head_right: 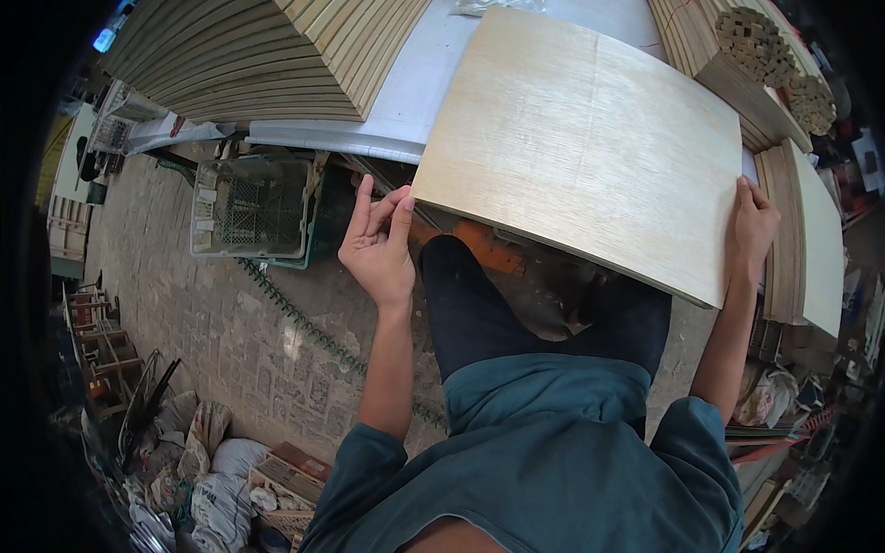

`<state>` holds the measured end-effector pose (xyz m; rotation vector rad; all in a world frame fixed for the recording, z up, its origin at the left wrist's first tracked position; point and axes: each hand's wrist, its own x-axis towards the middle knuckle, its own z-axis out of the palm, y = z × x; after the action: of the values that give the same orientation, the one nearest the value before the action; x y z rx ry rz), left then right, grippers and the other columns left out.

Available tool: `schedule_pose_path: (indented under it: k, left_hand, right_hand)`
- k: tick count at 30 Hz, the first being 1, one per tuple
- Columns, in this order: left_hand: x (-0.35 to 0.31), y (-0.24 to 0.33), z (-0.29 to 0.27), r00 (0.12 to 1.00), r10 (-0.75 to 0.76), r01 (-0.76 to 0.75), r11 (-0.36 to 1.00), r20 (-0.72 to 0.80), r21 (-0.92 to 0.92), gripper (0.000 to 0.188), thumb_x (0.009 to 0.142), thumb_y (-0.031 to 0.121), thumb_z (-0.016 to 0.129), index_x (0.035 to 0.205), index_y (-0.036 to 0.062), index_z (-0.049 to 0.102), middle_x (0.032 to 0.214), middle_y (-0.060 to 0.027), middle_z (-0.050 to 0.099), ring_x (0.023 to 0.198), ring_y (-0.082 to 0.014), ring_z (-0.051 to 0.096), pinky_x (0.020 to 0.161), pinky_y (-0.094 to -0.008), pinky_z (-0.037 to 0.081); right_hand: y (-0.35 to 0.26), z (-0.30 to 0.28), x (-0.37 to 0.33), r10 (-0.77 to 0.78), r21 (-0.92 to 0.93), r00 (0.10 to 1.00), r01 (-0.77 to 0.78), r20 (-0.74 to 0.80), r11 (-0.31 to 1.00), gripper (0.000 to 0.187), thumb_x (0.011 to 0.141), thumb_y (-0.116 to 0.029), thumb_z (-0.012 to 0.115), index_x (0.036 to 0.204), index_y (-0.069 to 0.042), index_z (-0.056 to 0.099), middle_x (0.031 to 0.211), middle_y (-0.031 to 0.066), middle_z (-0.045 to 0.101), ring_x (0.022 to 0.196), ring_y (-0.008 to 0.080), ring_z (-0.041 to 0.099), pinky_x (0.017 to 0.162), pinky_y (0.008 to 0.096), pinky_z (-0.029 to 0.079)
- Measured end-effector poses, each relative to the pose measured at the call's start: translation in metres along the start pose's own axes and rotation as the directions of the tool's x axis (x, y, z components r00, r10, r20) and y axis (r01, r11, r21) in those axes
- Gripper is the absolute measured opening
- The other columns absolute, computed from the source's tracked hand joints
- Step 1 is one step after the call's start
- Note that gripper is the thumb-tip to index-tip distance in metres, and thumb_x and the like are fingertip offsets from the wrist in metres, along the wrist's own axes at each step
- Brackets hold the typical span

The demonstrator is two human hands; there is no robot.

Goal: Applying glue to the grooves of a wooden maze-pattern board and aligning wooden sheets for assembly.

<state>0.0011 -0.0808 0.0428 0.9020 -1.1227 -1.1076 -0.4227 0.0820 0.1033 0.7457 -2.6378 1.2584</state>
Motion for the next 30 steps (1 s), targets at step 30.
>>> schedule_pose_path:
  k: [30]
  left_hand:
    - [0.001,-0.002,-0.002,0.999,-0.04,0.041,0.998,0.013,-0.043,0.054,0.083,-0.003,0.068,0.132,-0.0107,0.043,0.096,-0.0125,0.069,0.088,-0.0093,0.063,0.085,-0.0232,0.047]
  right_hand:
    - [0.007,-0.004,0.003,0.032,0.089,0.999,-0.036,0.043,0.995,0.032,0.088,-0.022,0.065,0.106,0.004,0.068,0.094,0.0113,0.07,0.087,0.0142,0.062,0.081,0.0275,0.045]
